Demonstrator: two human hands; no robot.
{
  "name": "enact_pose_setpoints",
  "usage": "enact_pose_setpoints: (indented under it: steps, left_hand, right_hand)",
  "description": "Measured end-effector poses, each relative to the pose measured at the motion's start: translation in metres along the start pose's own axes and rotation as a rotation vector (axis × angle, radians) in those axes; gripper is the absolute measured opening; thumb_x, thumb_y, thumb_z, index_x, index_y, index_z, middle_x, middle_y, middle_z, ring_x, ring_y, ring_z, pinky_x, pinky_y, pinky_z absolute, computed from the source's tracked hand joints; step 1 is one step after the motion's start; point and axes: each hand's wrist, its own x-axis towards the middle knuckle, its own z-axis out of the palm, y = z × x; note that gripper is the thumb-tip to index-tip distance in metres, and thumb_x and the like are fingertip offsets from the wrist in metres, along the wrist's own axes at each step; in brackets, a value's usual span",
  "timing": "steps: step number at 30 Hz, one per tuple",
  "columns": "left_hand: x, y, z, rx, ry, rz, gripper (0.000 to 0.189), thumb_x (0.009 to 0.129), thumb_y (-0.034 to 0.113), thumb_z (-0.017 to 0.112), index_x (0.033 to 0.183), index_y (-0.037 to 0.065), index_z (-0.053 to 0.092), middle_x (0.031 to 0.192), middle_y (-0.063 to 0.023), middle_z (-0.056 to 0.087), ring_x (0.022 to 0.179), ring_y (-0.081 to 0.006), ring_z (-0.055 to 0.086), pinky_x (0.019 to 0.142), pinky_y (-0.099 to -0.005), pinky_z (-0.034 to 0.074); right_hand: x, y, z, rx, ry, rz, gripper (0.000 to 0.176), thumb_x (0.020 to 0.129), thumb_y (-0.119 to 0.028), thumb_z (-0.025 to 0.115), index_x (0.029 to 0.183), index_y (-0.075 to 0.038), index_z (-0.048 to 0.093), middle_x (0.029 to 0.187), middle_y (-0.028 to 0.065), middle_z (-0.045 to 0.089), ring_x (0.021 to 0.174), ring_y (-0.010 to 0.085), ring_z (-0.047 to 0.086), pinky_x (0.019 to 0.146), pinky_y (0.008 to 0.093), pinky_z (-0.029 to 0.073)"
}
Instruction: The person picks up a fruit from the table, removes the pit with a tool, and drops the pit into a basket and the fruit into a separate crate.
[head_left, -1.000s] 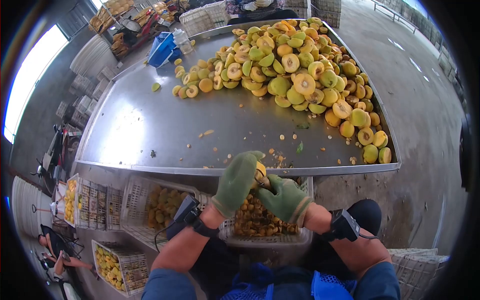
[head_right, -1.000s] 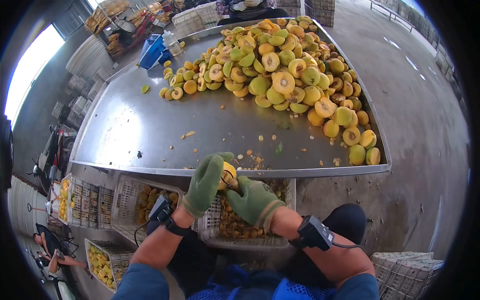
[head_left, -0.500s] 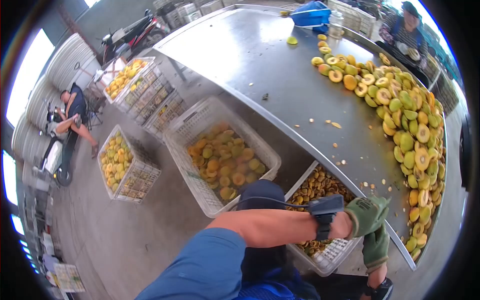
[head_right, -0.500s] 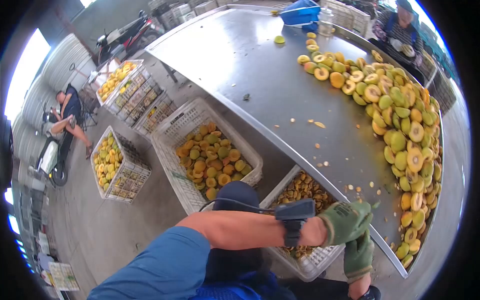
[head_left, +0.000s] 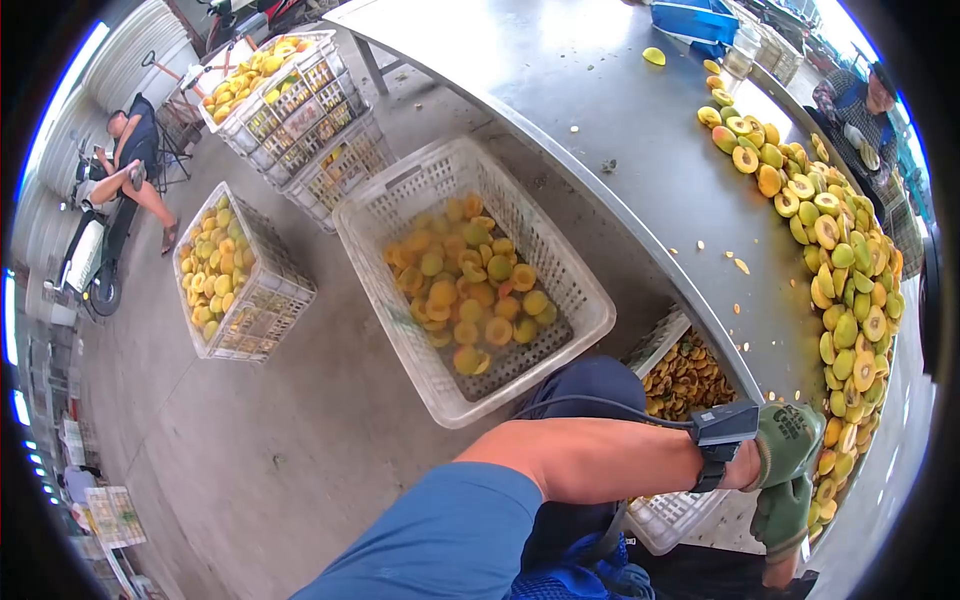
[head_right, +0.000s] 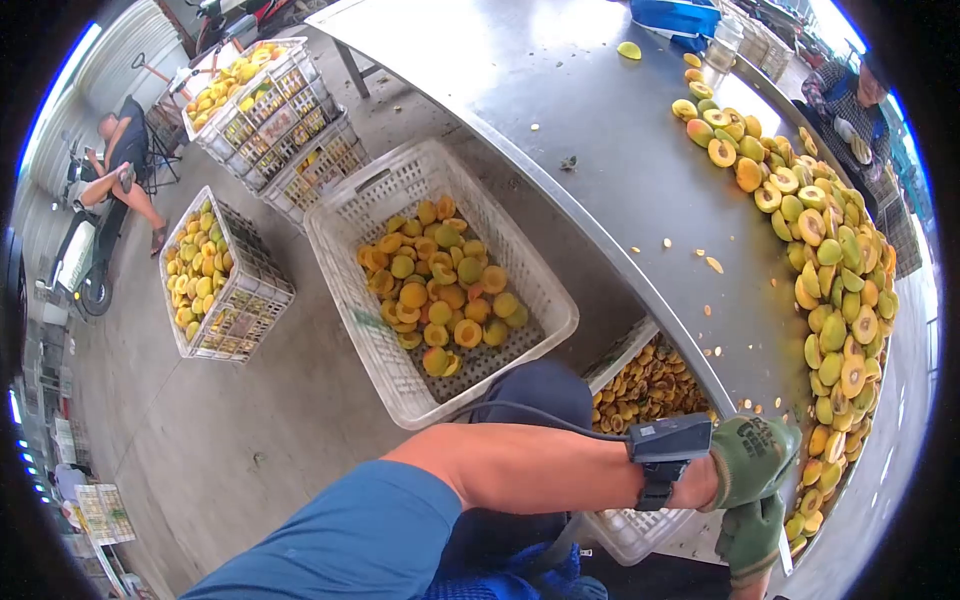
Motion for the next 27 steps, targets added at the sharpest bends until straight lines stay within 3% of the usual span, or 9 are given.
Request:
enact_pose_setpoints:
  steps: [4,6,7,10,14,18,22,25,27]
  left_hand:
    - [0.002,-0.001,-0.006,-0.015,0.000,0.015,0.019,0.087,0.022,0.067,0.095,0.004,0.064,0.098,-0.0173,0.065,0.087,-0.0331,0.068,0.072,-0.0453,0.054]
    - [0.001,-0.001,-0.010,-0.021,0.006,0.018,0.020,0.087,0.022,0.067,0.095,0.004,0.064,0.098,-0.0172,0.065,0.087,-0.0328,0.068,0.071,-0.0454,0.054]
    - [0.000,-0.002,-0.011,-0.023,0.007,0.019,0.020,0.087,0.022,0.067,0.095,0.004,0.064,0.098,-0.0172,0.065,0.087,-0.0327,0.068,0.071,-0.0455,0.054]
    - [0.001,-0.001,-0.015,-0.030,0.017,0.024,0.020,0.087,0.023,0.067,0.095,0.005,0.064,0.097,-0.0170,0.065,0.087,-0.0322,0.068,0.071,-0.0457,0.054]
    - [0.003,0.000,-0.018,-0.033,0.013,0.031,0.021,0.088,0.024,0.067,0.095,0.005,0.065,0.097,-0.0169,0.065,0.086,-0.0317,0.068,0.070,-0.0460,0.054]
    - [0.005,-0.001,-0.023,-0.027,0.001,0.026,0.021,0.088,0.025,0.067,0.096,0.005,0.065,0.096,-0.0167,0.066,0.086,-0.0312,0.068,0.070,-0.0463,0.054]
    - [0.010,-0.001,-0.034,-0.039,-0.027,-0.015,0.022,0.088,0.026,0.067,0.096,0.005,0.066,0.096,-0.0165,0.066,0.086,-0.0306,0.069,0.069,-0.0466,0.054]
    - [0.014,-0.004,-0.026,0.029,0.107,0.066,0.026,0.087,0.031,0.068,0.095,0.006,0.067,0.095,-0.0172,0.068,0.085,-0.0287,0.070,0.066,-0.0476,0.054]
    - [0.014,-0.008,-0.019,-0.161,0.182,0.079,0.026,0.089,0.029,0.067,0.098,0.005,0.066,0.090,-0.0179,0.067,0.082,-0.0345,0.069,0.072,-0.0476,0.054]
  right_hand:
    - [0.023,0.052,-0.021,-0.476,0.093,-0.446,0.016,0.102,-0.023,0.054,0.100,-0.007,0.057,0.058,-0.0018,0.047,0.039,0.0086,0.044,0.034,0.0265,0.032]
    - [0.020,0.042,-0.014,-0.541,0.111,-0.470,0.017,0.102,-0.024,0.055,0.098,-0.007,0.056,0.057,-0.0022,0.046,0.039,0.0083,0.044,0.035,0.0260,0.033]
    - [0.006,0.014,0.002,-0.441,0.109,-0.371,0.018,0.102,-0.024,0.055,0.097,-0.008,0.056,0.059,-0.0021,0.047,0.040,0.0081,0.044,0.036,0.0258,0.034]
    - [0.007,0.023,-0.007,-0.266,0.111,-0.286,0.019,0.102,-0.025,0.057,0.094,-0.008,0.057,0.063,-0.0020,0.048,0.042,0.0088,0.044,0.037,0.0256,0.035]
    - [-0.019,-0.014,0.009,-0.088,0.126,-0.048,0.020,0.097,-0.021,0.061,0.097,0.000,0.064,0.065,0.0001,0.055,0.048,0.0130,0.051,0.045,0.0301,0.039]
    - [-0.037,-0.045,0.021,-0.466,0.011,-0.297,0.013,0.092,-0.017,0.062,0.090,-0.004,0.063,0.072,0.0024,0.057,0.048,0.0163,0.051,0.045,0.0308,0.040]
    - [-0.033,-0.052,-0.003,-0.521,-0.225,-0.298,0.012,0.093,-0.016,0.059,0.085,-0.007,0.061,0.075,0.0041,0.057,0.048,0.0183,0.051,0.042,0.0290,0.039]
    - [-0.037,-0.067,-0.001,0.073,-0.377,0.027,0.011,0.096,-0.016,0.054,0.090,-0.008,0.058,0.072,0.0031,0.052,0.044,0.0144,0.046,0.036,0.0281,0.036]
    - [-0.033,-0.057,-0.004,0.546,-0.558,0.196,0.012,0.099,-0.018,0.051,0.095,-0.008,0.056,0.071,0.0026,0.050,0.042,0.0119,0.044,0.034,0.0278,0.036]
